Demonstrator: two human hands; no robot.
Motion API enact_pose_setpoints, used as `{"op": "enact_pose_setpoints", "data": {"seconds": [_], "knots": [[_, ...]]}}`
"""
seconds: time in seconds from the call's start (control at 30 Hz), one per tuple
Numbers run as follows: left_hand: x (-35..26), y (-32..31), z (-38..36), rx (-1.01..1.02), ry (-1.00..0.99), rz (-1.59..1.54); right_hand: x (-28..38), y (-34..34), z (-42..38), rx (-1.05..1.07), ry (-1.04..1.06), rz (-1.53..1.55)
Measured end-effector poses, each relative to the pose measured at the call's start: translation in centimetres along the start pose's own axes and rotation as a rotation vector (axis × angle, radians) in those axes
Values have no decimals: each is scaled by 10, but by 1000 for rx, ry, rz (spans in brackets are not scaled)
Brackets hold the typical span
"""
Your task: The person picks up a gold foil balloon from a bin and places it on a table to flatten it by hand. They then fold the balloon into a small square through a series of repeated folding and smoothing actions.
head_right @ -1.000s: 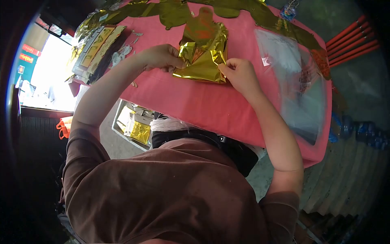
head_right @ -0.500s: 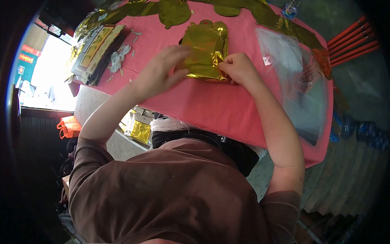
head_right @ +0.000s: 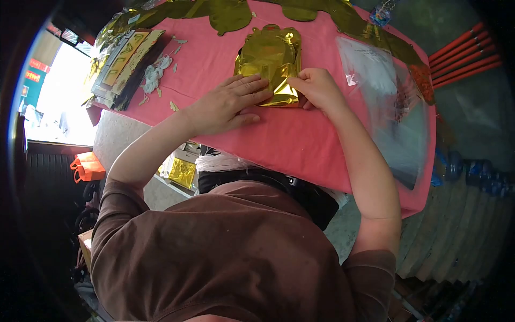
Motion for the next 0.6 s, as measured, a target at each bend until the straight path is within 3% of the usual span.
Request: {"op": "enact_pose_setpoints", "data": {"seconds": [0.13, 0.2, 0.23, 0.3, 0.33, 0.6], "knots": [[1, 1, 1, -9, -10, 8, 5, -1, -15, -72, 34, 94], [0, 2, 2, -13, -12, 1, 18, 4, -27, -398, 300, -292], [0, 2, 2, -16, -15, -5, 19, 1, -32, -397, 297, -292], [2, 1, 2, -62, -44, 8, 49, -13, -62, -631, 884, -834], [2, 3, 2, -107, -73, 23, 42, -21, -61, -507, 853, -867], [6, -1, 2, -46, -15, -44, 12, -33, -57, -324, 692, -955]]}}
Point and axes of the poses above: each hand's wrist, its own z-axis towards the middle knuckle, its own y-axis out of the back of the hand, x = y × z, the point moved 5 cm from there along z, towards the middle knuckle, and after that the axes turned 14 degrees about -z, right-handed, at the moved point
